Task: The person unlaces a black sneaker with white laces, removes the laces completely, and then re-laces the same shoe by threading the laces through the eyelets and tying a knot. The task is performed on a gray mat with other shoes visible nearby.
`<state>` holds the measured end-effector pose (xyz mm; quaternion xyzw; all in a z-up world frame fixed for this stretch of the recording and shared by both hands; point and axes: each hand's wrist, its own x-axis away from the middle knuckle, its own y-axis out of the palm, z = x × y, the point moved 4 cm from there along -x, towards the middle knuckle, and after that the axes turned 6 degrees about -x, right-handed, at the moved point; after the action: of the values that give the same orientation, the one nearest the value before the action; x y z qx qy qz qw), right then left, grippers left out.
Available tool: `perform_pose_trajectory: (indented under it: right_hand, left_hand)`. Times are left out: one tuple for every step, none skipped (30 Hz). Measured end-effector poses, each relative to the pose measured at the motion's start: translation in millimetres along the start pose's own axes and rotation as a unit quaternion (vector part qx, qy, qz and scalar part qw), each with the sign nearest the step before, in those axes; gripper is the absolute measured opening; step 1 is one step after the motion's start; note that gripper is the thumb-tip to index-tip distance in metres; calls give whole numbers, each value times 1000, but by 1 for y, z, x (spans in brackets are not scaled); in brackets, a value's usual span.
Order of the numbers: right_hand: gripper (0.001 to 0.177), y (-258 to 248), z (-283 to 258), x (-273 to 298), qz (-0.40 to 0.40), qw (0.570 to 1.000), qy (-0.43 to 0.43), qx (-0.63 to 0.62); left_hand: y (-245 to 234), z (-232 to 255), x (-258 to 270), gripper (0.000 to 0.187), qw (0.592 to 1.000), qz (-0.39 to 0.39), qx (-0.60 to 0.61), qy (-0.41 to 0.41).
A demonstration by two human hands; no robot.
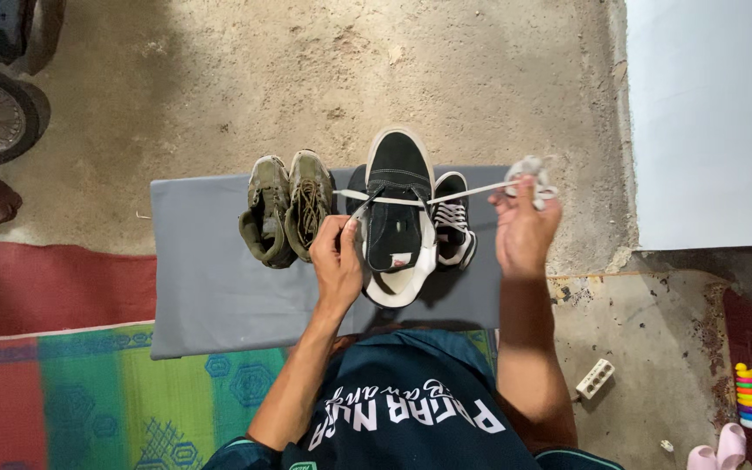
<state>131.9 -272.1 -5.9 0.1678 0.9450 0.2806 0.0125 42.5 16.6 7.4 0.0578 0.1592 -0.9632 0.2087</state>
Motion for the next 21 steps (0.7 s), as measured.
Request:
perform_pose_trajectory:
  right_hand:
    - [21,-4,-8,-4,14,1000,-14,-8]
    - [21,-8,-16,-7,28,999,-27,-16]
    - [20,-11,-22,-9,42,998,-40,-25]
    - [21,-15,-29,-10,50,997,-51,-19]
    - [22,-19,-37,-10,57,996,-61,-13]
    - [22,-22,-43,-11,64,995,-72,-7]
    - [21,-25,-47,-12,66,995,-76,-14]
    - [20,-28,-53,-14,67,994,-79,-21]
    - [18,-31,-56,-17,69,994,-85,-29]
    - [20,-32,-58,-20,63,993,-96,-16]
    - [21,-35,-59,-21,58,993,-105,-2]
    - [23,-37,-60,-22,54,992,-114,12]
    - [23,-43,-61,-24,83,990,-116,10]
    - [23,-49,-66,-27,112,987,-118,8]
    - [23,-52,-71,-31,139,983,-121,4]
    - [23,-52,-75,-32,118,984,-134,8]
    - [22,-53,-80,-29,99,984,-146,13]
    - [22,-53,-83,-27,79,984,-158,18]
    - [21,-50,-81,-27,53,987,-148,45]
    - [20,-46,-76,-25,27,987,-138,73]
    - [19,-41,-68,-22,2,987,-128,100]
  left_hand:
    - [-1,0,-1,17,1000,3,5,-2]
    - [-3,-1,-2,17,1000,6,10,-3]
    - [-4,-1,-2,17,1000,11,10,4]
    - [-6,-2,-2,17,1000,15,10,10]
    - [-7,-2,-3,17,1000,20,10,17]
    - [-9,-5,-4,17,1000,26,10,9]
    - [-11,-8,-4,17,999,31,10,0]
    - [-13,-10,-4,18,999,37,9,-9]
    - [-13,-12,-6,18,999,37,16,-10]
    - [-13,-14,-7,18,999,37,24,-11]
    - [-14,-15,-5,18,999,37,30,-15]
    - [-15,-18,-3,18,999,41,25,-18]
    - [-14,-20,-4,18,999,46,22,-21]
    - [-15,-22,-4,18,998,50,18,-23]
    - [-16,-24,-5,18,998,53,11,-30]
    - [-17,-25,-5,18,998,56,3,-36]
    - [-20,-26,-4,18,997,59,-4,-45]
    - [-21,-26,-5,19,998,62,-4,-33]
    - [-21,-26,-5,19,998,64,-3,-21]
    - [-20,-25,-4,19,998,66,-2,-9]
    - [-19,-25,-5,19,998,63,4,-19]
